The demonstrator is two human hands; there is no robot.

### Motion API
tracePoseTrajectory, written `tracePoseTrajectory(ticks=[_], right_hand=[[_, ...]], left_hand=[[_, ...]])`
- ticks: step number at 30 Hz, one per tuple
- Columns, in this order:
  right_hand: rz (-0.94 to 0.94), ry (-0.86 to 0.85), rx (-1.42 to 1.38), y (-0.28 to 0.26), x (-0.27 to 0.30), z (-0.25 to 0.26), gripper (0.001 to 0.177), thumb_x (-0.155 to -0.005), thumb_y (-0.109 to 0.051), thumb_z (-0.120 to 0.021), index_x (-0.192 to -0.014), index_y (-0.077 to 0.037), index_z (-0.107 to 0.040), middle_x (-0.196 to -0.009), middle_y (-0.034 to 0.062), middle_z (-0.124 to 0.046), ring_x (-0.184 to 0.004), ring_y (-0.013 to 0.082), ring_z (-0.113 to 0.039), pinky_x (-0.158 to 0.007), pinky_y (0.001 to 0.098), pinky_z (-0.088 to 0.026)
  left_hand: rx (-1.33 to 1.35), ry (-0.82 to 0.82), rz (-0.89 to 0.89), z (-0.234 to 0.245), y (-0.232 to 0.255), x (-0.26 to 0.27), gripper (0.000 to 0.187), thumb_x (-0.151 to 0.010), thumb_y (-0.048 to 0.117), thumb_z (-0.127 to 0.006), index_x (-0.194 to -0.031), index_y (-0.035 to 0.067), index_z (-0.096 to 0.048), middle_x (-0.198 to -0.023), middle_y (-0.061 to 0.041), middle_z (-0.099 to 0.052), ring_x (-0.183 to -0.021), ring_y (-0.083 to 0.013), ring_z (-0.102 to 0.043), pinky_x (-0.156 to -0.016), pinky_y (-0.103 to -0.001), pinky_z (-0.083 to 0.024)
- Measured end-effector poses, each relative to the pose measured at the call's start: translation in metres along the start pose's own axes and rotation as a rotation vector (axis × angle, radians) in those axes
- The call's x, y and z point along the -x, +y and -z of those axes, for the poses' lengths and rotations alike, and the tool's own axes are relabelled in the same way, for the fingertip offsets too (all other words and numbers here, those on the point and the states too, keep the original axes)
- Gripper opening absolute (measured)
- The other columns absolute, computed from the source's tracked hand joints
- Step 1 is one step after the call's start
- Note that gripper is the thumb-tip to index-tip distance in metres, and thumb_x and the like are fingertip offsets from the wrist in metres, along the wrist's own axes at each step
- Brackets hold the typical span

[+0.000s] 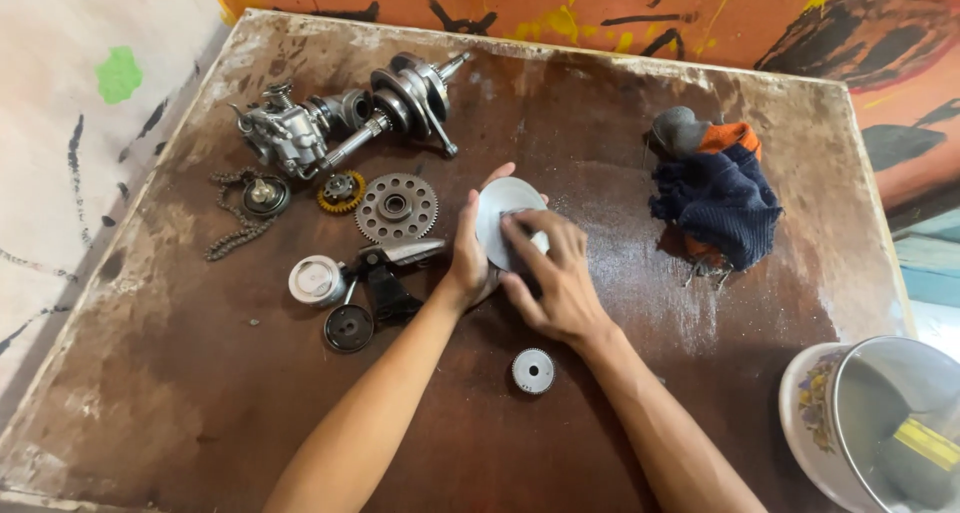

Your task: The person scrubs a white circular mechanical part with a dark abrasive pad, then wipes it with a cloth. They dip the pad into a container of liquid and continue scrubbing the part. The person also wipes the work surface with the cloth.

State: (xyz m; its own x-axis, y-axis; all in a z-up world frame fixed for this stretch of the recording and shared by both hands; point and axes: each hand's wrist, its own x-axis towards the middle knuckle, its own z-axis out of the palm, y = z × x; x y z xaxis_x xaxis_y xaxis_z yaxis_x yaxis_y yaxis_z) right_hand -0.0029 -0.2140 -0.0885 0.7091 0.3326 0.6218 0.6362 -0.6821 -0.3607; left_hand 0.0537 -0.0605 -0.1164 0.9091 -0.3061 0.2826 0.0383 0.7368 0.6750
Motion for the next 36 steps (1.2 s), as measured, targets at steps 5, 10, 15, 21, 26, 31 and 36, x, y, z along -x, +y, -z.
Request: tracePoseTrajectory(ticks=[5,10,15,21,26,31,36], right_hand=[[-0.059,-0.02,-0.047,-0.005,-0.004,-0.004,0.059,-0.099,-0.035,-0.058,-0.148,-0.002,-0.055,-0.156,0.018,-0.049,-0.149,0.0351,-0.042,-0.122,0.0513,-0.028],[0.172,-0.046,-0.099,0.006,-0.009,-0.002,0.062,-0.095,-0.038,-0.06,-0.146,-0.003,-0.056,-0.158,0.0167,-0.048,-0.152,0.032,-0.04,-0.123,0.0525,-0.028],[-0.17,-0.002,-0.059,0.007,-0.006,-0.012,0.069,-0.103,-0.041,-0.057,-0.157,0.0,-0.046,-0.165,0.0189,-0.045,-0.156,0.0335,-0.039,-0.125,0.0561,-0.033],[0.237,-0.095,-0.099,0.0,-0.007,-0.001,0.078,-0.078,-0.034,-0.087,-0.147,-0.014,-0.055,-0.158,0.0106,-0.052,-0.153,0.0292,-0.044,-0.126,0.0485,-0.036],[-0.026,0.005,-0.059,0.002,-0.012,0.001,0.092,-0.06,-0.026,-0.089,-0.142,0.0,-0.057,-0.15,0.0204,-0.053,-0.142,0.0358,-0.046,-0.115,0.0517,-0.034],[0.272,-0.035,-0.048,0.01,-0.001,-0.007,0.077,-0.074,-0.024,-0.091,-0.145,-0.017,-0.062,-0.158,0.0075,-0.056,-0.152,0.025,-0.049,-0.126,0.0432,-0.038],[-0.069,0.056,-0.057,-0.006,-0.019,0.007,0.095,-0.061,-0.028,-0.088,-0.142,0.004,-0.05,-0.151,0.0216,-0.045,-0.14,0.0371,-0.043,-0.113,0.0539,-0.031]], left_hand=[[0.017,0.066,0.025,0.002,0.0,0.0,0.07,-0.108,0.057,-0.028,-0.159,0.009,-0.031,-0.135,-0.02,-0.059,-0.128,-0.0317,-0.058,-0.114,-0.048,-0.047],[0.066,0.081,0.018,-0.002,0.004,-0.003,0.069,-0.105,0.061,-0.023,-0.155,0.014,-0.028,-0.127,-0.023,-0.06,-0.116,-0.0371,-0.06,-0.103,-0.055,-0.052],[-0.142,0.071,-0.02,-0.004,0.005,0.004,0.076,-0.107,0.063,-0.025,-0.16,0.008,-0.033,-0.141,-0.024,-0.055,-0.13,-0.0313,-0.058,-0.114,-0.048,-0.049],[0.099,0.0,0.036,0.007,0.0,-0.002,0.077,-0.107,0.067,-0.025,-0.158,0.009,-0.032,-0.126,-0.027,-0.064,-0.116,-0.0359,-0.062,-0.103,-0.05,-0.053],[0.034,0.037,0.071,-0.004,0.008,0.002,0.077,-0.107,0.063,-0.03,-0.161,0.008,-0.033,-0.134,-0.019,-0.06,-0.125,-0.0299,-0.06,-0.111,-0.046,-0.051],[-0.03,-0.053,0.056,0.004,0.004,0.0,0.075,-0.107,0.065,-0.027,-0.157,0.009,-0.035,-0.128,-0.025,-0.063,-0.118,-0.0341,-0.062,-0.104,-0.049,-0.053],[-0.114,-0.031,0.077,-0.01,0.014,0.002,0.08,-0.103,0.066,-0.027,-0.157,0.008,-0.035,-0.14,-0.016,-0.059,-0.131,-0.0284,-0.059,-0.114,-0.046,-0.051]])
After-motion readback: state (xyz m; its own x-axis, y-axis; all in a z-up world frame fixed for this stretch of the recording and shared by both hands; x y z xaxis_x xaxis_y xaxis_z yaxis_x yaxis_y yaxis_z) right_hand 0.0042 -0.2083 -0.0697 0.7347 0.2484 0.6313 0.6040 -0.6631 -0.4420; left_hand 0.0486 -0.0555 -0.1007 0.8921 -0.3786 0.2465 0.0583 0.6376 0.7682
